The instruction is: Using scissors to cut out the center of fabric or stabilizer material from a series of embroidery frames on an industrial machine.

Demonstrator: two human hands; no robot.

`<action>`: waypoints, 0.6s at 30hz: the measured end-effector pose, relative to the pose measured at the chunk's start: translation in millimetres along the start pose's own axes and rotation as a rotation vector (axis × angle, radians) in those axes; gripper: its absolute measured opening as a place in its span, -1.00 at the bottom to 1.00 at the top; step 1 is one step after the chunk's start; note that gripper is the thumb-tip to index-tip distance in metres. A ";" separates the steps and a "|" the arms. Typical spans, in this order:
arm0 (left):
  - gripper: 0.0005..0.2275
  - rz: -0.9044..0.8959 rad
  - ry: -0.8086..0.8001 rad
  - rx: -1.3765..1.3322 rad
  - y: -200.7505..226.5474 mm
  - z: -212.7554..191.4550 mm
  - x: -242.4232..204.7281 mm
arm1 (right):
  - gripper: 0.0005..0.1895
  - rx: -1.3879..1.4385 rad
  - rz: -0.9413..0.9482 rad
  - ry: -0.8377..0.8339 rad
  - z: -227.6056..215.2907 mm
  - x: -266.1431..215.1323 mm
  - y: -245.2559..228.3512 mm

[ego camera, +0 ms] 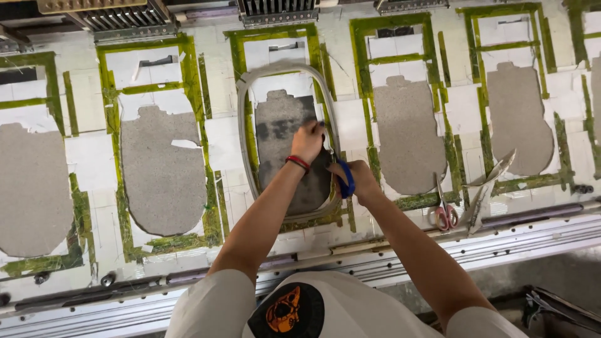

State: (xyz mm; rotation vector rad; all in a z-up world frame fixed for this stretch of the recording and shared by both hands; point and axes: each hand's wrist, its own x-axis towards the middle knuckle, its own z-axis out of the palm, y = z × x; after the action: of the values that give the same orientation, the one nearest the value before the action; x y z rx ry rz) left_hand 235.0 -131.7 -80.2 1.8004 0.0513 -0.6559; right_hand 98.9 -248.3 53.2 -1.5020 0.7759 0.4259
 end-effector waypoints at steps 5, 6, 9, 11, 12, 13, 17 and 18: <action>-0.71 0.045 0.026 -0.036 -25.3 13.0 7.7 | -0.27 -0.023 0.052 -0.038 0.9 -10.4 -51.1; -0.71 0.041 0.018 -0.066 -32.3 15.1 13.7 | -0.25 -0.108 0.091 -0.040 3.6 -11.8 -67.0; -0.72 0.052 0.031 -0.056 -25.1 12.2 6.1 | -0.29 -0.060 0.161 -0.023 5.1 -4.1 -59.2; -0.73 0.052 0.038 -0.069 -16.6 10.8 1.2 | -0.38 -0.102 0.111 -0.004 2.2 13.5 -30.2; -0.73 0.053 0.047 -0.081 -12.4 9.2 -1.5 | -0.44 -0.143 0.059 0.012 1.5 22.0 -15.8; -0.73 0.055 0.047 -0.080 -10.3 8.8 -1.1 | -0.44 -0.142 0.058 0.013 0.9 24.4 -11.2; -0.73 0.054 0.031 -0.125 -24.2 13.6 9.6 | -0.44 -0.001 0.041 0.024 -2.6 13.7 -19.2; -0.74 0.048 0.011 -0.133 -32.3 15.2 16.0 | -0.42 0.029 0.065 -0.011 -3.3 7.2 -28.9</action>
State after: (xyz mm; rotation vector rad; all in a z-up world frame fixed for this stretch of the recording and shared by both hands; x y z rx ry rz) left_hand 230.9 -139.0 -118.4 1.6722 0.0576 -0.5951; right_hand 123.2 -254.8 69.5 -1.4497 0.8210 0.4694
